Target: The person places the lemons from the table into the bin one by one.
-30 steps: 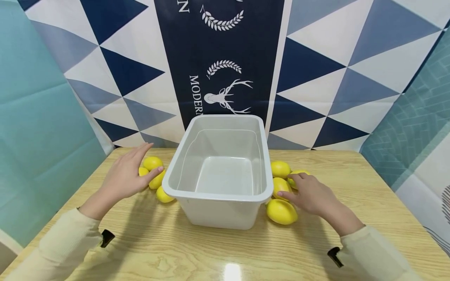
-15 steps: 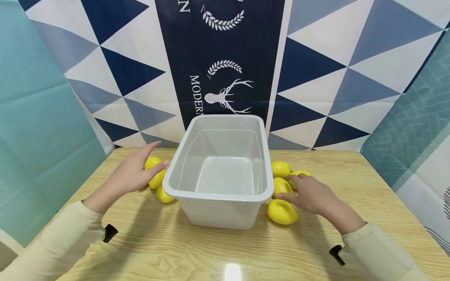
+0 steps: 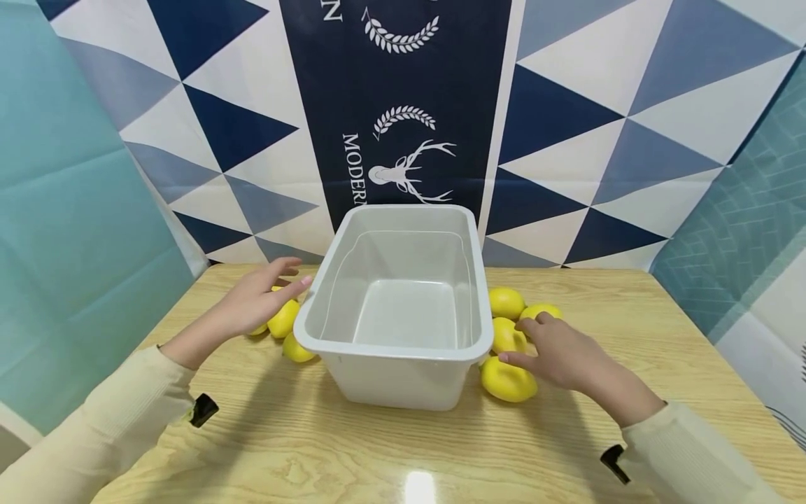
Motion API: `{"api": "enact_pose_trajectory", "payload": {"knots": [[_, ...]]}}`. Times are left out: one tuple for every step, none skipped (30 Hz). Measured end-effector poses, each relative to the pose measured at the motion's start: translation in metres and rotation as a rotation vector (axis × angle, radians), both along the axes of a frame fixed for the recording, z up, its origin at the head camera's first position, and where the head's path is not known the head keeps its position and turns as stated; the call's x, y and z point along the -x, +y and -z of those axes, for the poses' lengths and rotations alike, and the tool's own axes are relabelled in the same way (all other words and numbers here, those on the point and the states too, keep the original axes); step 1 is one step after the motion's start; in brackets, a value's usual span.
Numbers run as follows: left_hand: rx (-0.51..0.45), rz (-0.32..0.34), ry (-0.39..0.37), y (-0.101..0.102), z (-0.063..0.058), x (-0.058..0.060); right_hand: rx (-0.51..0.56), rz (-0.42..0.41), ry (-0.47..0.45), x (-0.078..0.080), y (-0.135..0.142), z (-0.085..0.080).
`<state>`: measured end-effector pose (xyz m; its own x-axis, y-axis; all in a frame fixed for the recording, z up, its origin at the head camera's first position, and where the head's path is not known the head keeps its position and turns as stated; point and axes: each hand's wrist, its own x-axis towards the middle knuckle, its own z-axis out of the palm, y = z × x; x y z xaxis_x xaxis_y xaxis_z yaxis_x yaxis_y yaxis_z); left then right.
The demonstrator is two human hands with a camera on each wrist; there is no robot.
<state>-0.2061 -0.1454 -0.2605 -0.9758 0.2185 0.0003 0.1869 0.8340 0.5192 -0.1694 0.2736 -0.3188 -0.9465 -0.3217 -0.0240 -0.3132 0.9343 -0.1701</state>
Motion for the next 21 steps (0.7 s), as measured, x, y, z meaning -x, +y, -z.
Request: {"api": "enact_pose_trajectory", "payload": {"knots": [[-0.005, -0.001, -0.013, 0.001, 0.000, 0.001, 0.004, -0.002, -0.004, 0.000, 0.000, 0.000], [-0.010, -0.002, -0.024, 0.002, 0.000, 0.002, 0.007, -0.003, -0.009, 0.000, 0.000, 0.000], [-0.013, -0.004, -0.035, 0.002, 0.000, 0.002, 0.013, -0.007, -0.011, 0.000, 0.000, 0.000], [-0.018, -0.006, -0.046, 0.003, 0.000, 0.003, 0.017, -0.011, -0.015, 0.001, 0.000, 0.000], [-0.021, -0.008, -0.057, 0.004, 0.000, 0.003, 0.020, -0.011, -0.018, 0.001, 0.000, 0.000], [-0.027, -0.011, -0.067, 0.005, 0.000, 0.004, 0.023, -0.016, -0.019, 0.001, -0.001, -0.001], [-0.029, -0.010, -0.074, 0.006, 0.000, 0.005, 0.027, -0.018, -0.020, 0.001, -0.001, -0.001], [-0.031, -0.013, -0.081, 0.007, 0.000, 0.006, 0.031, -0.022, -0.019, 0.001, -0.002, -0.001], [-0.030, -0.016, -0.089, 0.008, 0.000, 0.007, 0.034, -0.026, -0.018, 0.001, -0.002, -0.001], [-0.032, -0.020, -0.097, 0.008, 0.000, 0.008, 0.037, -0.030, -0.019, 0.001, -0.003, -0.001], [-0.033, -0.023, -0.107, 0.009, 0.000, 0.010, 0.043, -0.036, -0.017, 0.001, -0.003, -0.002], [-0.036, -0.026, -0.116, 0.009, -0.001, 0.012, 0.049, -0.040, -0.019, 0.001, -0.004, -0.002], [-0.039, -0.027, -0.124, 0.010, -0.001, 0.014, 0.054, -0.045, -0.021, 0.001, -0.004, -0.002], [-0.048, -0.031, -0.133, 0.010, -0.002, 0.016, 0.061, -0.049, -0.020, 0.001, -0.005, -0.002], [-0.051, -0.032, -0.140, 0.010, -0.002, 0.018, 0.070, -0.056, -0.020, 0.001, -0.005, -0.002], [-0.061, -0.033, -0.146, 0.011, -0.004, 0.020, 0.079, -0.062, -0.019, 0.001, -0.006, -0.002], [-0.071, -0.032, -0.151, 0.011, -0.005, 0.021, 0.089, -0.068, -0.019, 0.001, -0.006, -0.002], [-0.082, -0.032, -0.157, 0.012, -0.007, 0.023, 0.097, -0.070, -0.020, 0.001, -0.006, -0.002], [-0.095, -0.031, -0.164, 0.012, -0.008, 0.024, 0.104, -0.074, -0.020, 0.001, -0.007, -0.002], [-0.110, -0.032, -0.174, 0.013, -0.010, 0.025, 0.108, -0.080, -0.020, 0.001, -0.007, -0.001], [-0.125, -0.035, -0.183, 0.013, -0.011, 0.026, 0.112, -0.085, -0.022, 0.001, -0.008, -0.002]]}}
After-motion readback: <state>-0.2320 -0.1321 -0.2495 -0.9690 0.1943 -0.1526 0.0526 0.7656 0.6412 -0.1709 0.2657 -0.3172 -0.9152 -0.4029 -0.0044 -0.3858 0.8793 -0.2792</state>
